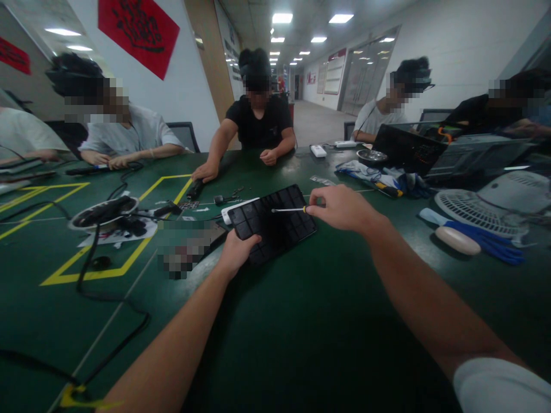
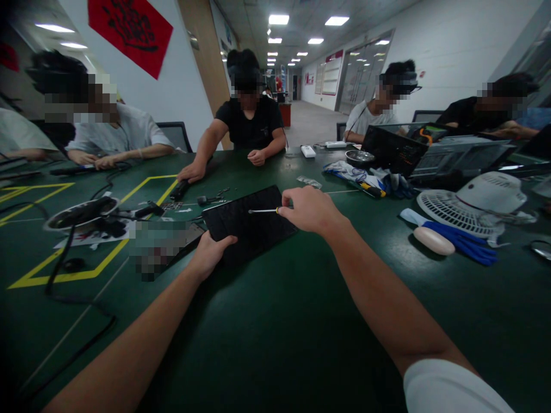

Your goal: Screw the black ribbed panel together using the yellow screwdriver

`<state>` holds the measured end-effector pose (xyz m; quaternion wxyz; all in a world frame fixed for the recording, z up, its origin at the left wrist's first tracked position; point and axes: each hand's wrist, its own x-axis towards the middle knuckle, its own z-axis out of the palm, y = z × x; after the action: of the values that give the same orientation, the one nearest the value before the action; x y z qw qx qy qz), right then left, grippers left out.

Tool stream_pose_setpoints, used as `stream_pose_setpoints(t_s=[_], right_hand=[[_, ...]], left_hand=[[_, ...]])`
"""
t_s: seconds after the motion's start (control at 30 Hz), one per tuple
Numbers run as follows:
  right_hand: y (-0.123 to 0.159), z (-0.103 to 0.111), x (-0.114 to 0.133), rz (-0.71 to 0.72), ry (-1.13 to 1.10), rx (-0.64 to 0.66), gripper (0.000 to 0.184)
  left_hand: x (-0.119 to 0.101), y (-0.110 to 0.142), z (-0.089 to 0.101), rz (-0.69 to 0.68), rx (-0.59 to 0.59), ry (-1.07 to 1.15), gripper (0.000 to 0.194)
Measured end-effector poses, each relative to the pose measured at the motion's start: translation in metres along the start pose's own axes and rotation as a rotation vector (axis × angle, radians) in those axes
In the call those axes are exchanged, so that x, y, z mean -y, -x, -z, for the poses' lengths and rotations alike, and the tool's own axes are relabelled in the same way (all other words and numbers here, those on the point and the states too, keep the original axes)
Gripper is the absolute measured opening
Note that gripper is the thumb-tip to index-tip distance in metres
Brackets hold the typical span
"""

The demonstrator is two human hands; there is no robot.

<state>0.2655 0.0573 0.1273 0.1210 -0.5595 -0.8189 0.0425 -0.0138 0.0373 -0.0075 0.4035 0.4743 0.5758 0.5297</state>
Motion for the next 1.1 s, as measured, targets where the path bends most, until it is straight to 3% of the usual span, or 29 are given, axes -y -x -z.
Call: stream_pose_setpoints(t_s=[0.47,0.87,1.1], right_hand=[[-0.001,-0.002,0.005,-0.039,-0.005,0.071,0.035],[0.003,0.009,-0.004,-0.024,0.008,-0.090,0.029],[0.003,0.008,-0.001,-0.020,-0.006,-0.087,0.028]], left_hand=[[-0.010,0.005,-0.002,0.011,-0.010,-0.017,0.043],[-0.008,0.004,-0.001,0.015,-0.022,-0.021,0.044],[-0.006,0.003,-0.001,0.029,-0.018,-0.014,0.042]])
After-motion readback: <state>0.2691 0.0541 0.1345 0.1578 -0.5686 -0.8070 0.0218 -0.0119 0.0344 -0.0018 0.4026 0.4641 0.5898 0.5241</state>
